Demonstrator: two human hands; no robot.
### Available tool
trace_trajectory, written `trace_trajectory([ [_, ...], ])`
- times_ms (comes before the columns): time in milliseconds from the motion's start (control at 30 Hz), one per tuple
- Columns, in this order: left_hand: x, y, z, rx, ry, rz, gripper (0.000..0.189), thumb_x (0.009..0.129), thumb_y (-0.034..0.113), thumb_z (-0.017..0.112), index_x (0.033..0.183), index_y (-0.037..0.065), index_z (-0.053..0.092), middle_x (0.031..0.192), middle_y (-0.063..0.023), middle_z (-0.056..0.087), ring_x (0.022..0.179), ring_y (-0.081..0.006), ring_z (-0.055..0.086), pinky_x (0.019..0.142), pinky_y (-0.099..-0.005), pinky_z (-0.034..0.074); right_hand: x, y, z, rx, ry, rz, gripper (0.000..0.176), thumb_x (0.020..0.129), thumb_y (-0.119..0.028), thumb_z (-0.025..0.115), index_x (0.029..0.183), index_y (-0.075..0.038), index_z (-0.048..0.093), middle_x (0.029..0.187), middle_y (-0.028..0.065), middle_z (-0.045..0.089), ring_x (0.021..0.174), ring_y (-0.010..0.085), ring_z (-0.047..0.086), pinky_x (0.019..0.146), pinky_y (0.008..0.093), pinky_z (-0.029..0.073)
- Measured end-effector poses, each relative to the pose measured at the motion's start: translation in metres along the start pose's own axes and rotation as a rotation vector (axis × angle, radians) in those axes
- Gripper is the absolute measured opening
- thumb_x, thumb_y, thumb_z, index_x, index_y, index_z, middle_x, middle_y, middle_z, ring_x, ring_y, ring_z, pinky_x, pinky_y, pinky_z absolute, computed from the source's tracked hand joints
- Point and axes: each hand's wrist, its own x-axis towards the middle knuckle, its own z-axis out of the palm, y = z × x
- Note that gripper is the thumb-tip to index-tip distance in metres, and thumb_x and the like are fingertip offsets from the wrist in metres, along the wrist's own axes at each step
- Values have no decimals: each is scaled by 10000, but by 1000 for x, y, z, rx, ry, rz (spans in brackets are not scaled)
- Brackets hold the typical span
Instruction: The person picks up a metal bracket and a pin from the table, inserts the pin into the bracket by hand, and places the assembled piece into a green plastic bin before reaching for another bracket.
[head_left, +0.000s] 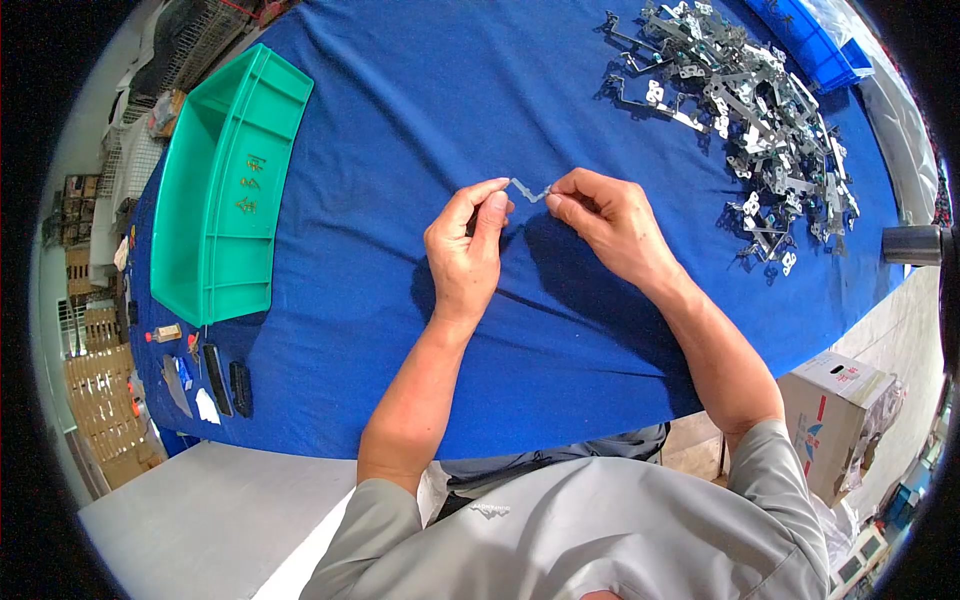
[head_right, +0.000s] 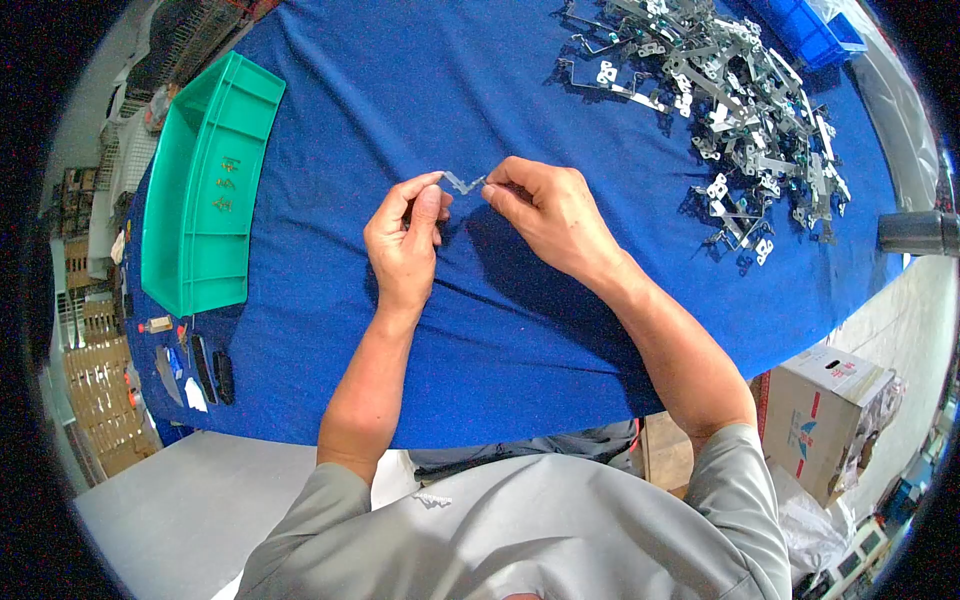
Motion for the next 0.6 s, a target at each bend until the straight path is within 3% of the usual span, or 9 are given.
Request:
trace_trajectory([
  [133,3,-1,1,70,15,180,174,998,129,686,1118,24,755,932,-40,726,808,-78,638,705,-227,501,0,-2,0,159,-18,87,190,989,-168,643,1028,13,684,743,42,645,634,93,574,578,287,488],
  [233,3,4,0,47,-6,165,170,982,114,702,1110,17,756,945,-37,720,837,-89,628,769,-234,497,4,-1,-2,363,-35,139,195,1001,-176,631,1060,3,684,822,29,668,673,90,589,601,274,514],
  [300,2,4,0,50,-33,158,166,977,110,706,1107,20,759,947,-38,716,840,-85,623,757,-231,492,6,-3,-6,481,-55,191,201,1008,-189,630,1076,-8,685,861,16,671,696,83,587,611,264,522],
  [500,2,3,-1,58,-95,186,156,979,111,703,1096,27,764,921,-33,711,808,-77,620,711,-227,480,7,2,-12,346,-184,214,212,1017,-232,640,1068,-30,682,836,-11,652,708,54,564,588,220,474],
  [600,0,3,0,72,-126,135,161,1004,123,673,1105,23,749,906,-38,716,757,-77,637,652,-223,490,4,-5,-9,402,-35,190,198,1024,-231,629,1030,-39,677,831,-14,650,696,45,549,572,210,447],
])
